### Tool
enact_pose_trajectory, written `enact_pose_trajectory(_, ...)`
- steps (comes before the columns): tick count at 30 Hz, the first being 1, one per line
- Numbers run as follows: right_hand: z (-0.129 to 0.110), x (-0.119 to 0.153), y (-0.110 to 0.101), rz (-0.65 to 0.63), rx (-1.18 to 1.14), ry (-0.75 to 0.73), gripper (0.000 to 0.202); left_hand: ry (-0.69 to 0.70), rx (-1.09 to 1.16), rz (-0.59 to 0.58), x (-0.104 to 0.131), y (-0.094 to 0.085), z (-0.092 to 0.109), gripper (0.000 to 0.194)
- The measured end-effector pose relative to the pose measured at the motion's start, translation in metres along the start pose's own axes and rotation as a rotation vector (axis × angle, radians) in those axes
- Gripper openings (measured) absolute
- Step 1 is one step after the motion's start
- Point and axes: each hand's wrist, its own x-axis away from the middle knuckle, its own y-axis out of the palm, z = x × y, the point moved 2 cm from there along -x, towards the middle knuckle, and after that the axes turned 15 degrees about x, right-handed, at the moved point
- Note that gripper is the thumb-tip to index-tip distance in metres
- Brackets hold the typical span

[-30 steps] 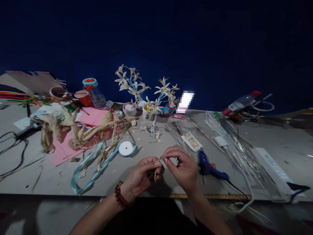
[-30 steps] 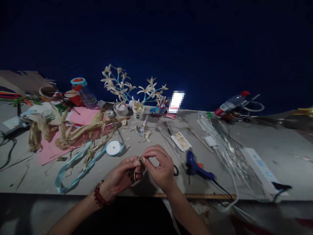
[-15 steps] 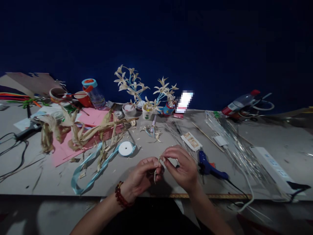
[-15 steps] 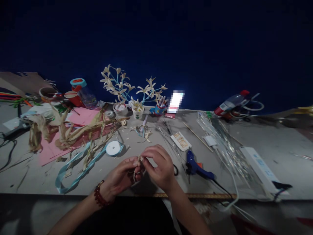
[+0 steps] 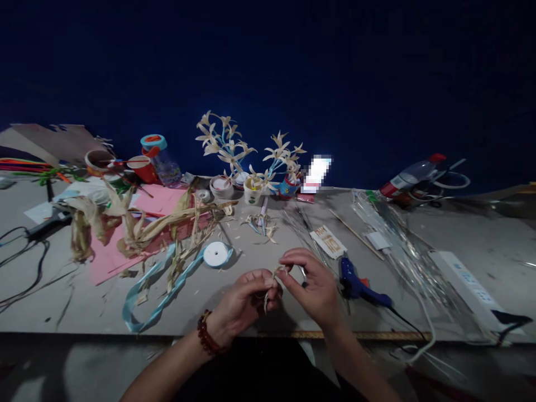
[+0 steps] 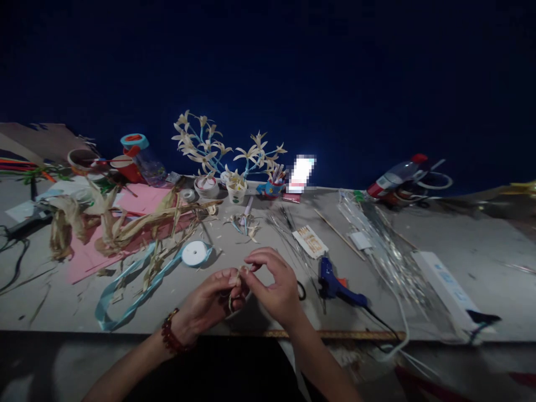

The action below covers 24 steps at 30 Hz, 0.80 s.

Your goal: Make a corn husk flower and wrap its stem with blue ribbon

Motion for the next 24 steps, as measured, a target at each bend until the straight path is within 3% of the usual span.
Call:
enact_pose_trajectory(11, -0.0009, -0.0044, -0.0071, -0.073, 0.039, -0.038, 0.014, -0.02, 0.031, -0.005, 0.002, 0.0023, 0.0008, 0.024)
enact_pose_trajectory(24, -0.0075, -0.0101, -0.0092, -0.057, 0.098, -0.112, 0.014, -0.029, -0.009, -0.008, 0.0031, 0.0008, 0.0016, 0.024)
